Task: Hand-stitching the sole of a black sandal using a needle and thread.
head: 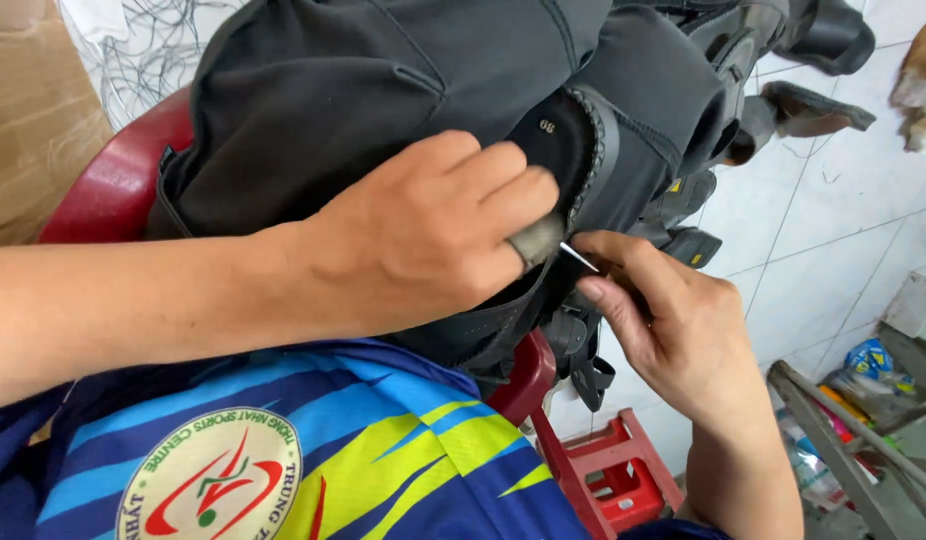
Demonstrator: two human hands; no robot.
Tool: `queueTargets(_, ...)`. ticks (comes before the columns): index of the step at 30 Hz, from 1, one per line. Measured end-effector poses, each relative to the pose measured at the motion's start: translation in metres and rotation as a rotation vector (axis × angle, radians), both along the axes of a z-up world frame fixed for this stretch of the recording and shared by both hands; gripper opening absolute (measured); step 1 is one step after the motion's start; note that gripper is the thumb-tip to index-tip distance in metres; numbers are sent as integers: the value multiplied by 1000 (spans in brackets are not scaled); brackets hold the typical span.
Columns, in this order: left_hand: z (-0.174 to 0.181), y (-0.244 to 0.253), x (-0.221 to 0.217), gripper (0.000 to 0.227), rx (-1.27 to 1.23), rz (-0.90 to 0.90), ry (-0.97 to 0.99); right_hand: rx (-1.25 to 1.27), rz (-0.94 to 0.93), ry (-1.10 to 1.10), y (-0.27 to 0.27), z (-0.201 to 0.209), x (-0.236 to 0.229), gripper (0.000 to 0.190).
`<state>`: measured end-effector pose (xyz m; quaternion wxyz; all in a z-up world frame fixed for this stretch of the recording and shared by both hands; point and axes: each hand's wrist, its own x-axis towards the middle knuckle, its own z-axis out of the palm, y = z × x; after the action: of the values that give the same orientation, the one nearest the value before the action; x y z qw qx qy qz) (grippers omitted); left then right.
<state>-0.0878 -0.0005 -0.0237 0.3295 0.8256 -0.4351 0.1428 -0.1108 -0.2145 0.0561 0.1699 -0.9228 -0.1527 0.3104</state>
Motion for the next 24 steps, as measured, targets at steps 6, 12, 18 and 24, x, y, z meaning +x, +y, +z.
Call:
queueTargets(6, 10, 11, 11, 22, -294, -358, 798, -75, -53, 29, -1, 0, -4, 28)
queueTargets(12, 12, -1, 12, 6, -631, -215, 1401, 69, -144, 19, -6, -7, -10, 29)
queueTargets(18, -21, -14, -10, 24, -172, -24, 767, 195, -59, -183, -14, -18, -22, 39)
queueTargets(24, -14, -16, -4, 23, -53, -272, 612, 26, 194, -361, -25, -17, -22, 36)
